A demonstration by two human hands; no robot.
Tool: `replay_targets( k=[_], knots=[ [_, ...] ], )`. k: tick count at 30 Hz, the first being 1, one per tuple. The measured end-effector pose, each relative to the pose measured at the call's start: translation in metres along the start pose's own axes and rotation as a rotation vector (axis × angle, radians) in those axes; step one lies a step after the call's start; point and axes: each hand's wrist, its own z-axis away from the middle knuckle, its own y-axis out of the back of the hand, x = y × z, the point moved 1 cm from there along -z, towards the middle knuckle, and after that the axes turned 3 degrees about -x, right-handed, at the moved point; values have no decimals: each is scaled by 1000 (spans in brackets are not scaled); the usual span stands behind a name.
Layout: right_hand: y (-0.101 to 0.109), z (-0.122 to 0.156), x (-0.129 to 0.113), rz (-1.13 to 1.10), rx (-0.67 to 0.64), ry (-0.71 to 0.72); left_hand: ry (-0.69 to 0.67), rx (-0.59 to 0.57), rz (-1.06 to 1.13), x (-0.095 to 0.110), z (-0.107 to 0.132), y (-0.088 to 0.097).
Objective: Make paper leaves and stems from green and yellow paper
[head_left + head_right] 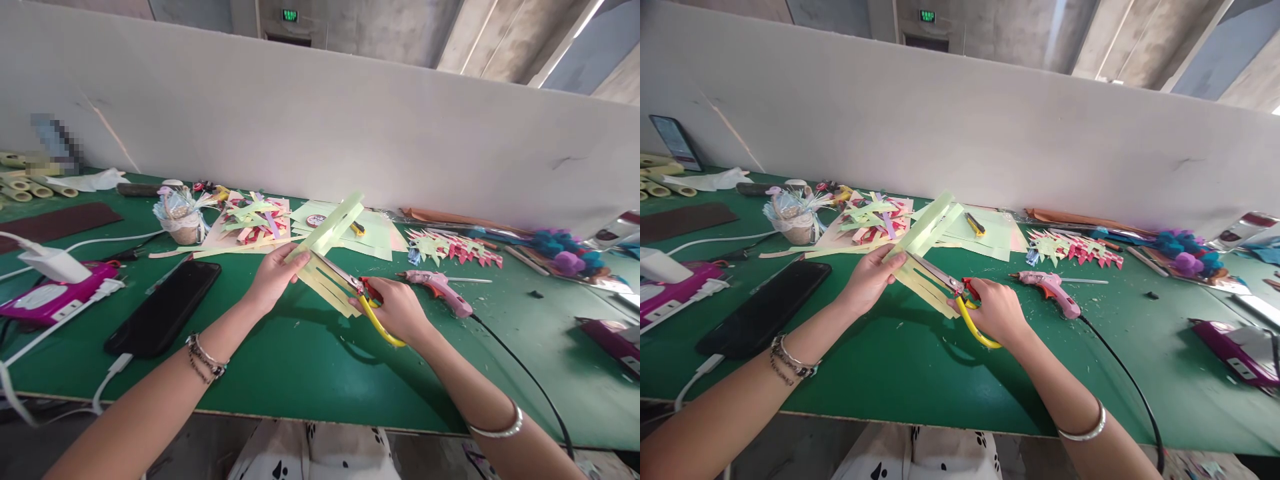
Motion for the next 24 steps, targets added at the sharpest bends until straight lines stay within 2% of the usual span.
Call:
replay_targets(
  k=[24],
  knots=[
    [2,-3,6,-41,-2,2,15,-9,-5,-8,-3,1]
  ],
)
